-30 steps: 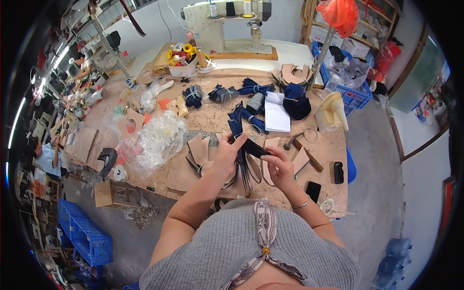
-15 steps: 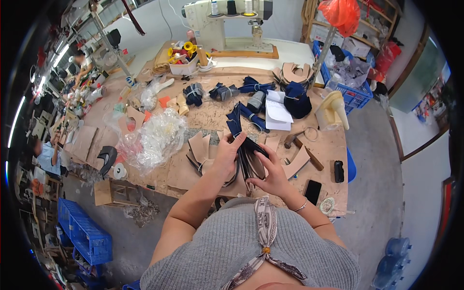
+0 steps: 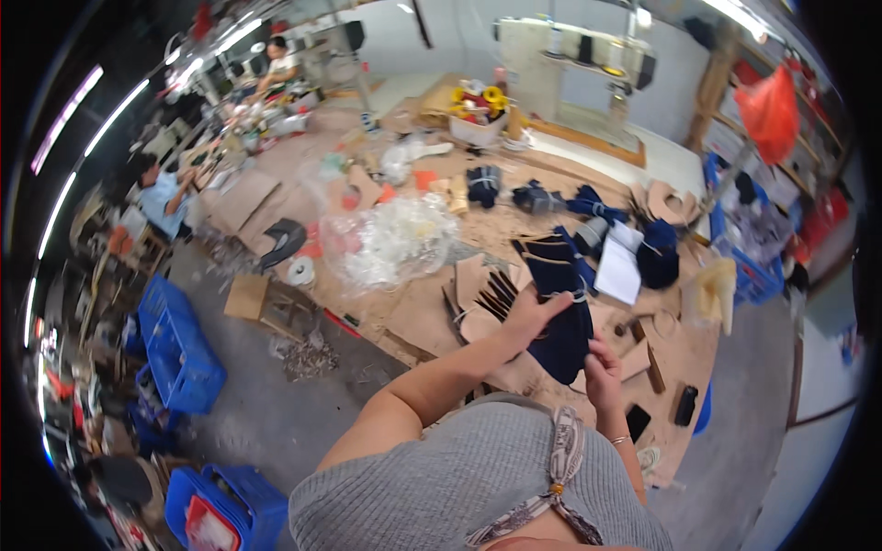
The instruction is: The person assembles shoe components at a workbench, handling beige and dark blue fabric pieces. They use a pen to mark a beige piece, then place a white foam insert into a dark blue U-shaped part. The person stacks and organizes the parts on the table.
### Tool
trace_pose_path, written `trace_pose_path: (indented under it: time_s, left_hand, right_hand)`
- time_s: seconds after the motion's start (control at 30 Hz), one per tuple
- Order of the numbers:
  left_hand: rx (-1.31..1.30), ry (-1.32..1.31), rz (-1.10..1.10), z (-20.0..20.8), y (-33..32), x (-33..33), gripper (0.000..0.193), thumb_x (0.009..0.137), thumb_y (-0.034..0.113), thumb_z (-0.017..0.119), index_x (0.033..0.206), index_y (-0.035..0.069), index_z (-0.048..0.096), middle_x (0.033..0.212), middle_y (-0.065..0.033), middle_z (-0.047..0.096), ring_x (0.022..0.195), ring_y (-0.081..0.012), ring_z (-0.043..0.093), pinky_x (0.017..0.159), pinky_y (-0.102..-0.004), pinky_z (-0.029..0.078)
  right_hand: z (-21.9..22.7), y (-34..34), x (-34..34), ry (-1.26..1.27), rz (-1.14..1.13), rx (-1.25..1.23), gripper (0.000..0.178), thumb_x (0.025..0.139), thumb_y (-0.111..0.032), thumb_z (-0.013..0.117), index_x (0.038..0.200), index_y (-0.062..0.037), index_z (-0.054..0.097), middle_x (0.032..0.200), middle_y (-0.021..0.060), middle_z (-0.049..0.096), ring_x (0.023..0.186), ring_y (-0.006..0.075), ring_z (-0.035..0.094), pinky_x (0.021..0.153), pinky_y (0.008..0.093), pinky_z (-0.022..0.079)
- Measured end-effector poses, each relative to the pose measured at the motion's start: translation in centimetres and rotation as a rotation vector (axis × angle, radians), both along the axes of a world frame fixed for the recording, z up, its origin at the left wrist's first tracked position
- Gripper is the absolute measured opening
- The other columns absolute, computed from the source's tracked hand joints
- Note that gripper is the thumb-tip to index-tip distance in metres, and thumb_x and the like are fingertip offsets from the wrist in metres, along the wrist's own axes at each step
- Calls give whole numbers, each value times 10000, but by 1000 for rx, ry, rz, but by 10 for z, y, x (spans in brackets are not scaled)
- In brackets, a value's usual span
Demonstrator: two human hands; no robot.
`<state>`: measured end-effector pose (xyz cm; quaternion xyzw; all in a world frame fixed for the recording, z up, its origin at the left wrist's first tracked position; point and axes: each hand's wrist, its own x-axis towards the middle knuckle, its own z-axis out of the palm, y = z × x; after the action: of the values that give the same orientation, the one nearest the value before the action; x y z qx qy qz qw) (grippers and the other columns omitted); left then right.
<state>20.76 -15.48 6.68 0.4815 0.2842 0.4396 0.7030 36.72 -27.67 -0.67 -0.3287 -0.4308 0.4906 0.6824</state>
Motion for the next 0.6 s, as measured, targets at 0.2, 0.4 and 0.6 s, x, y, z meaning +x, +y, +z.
trace_pose_path:
  time_s: [0.2,0.4,0.6]
  left_hand:
    - [555,669,116,30,-6,-25,500,730,291,779,1037,-28,545,912,-177,641,855,-306,637,741,-351,493]
    - [598,1136,-73,-59,12,-38,520,727,257,761,1118,0,534,1047,-167,608,1012,-333,576,859,-418,443]
    - [845,1076,46,-139,12,-48,534,728,171,729,1195,33,511,1181,-159,541,1147,-317,488,984,-421,368]
  right_hand:
    - [-127,15,50,-1093,-430,-580,530,716,-231,750,1178,-53,561,1222,174,521,1120,301,516,965,407,403]
    - [-104,20,31,-1456,-424,-840,779,574,-314,807,1250,-84,494,1245,113,497,1157,326,461,991,460,340]
    - [-117,29,68,-1222,-336,-882,434,682,-223,711,1058,-35,607,961,153,629,927,312,602,823,428,458]
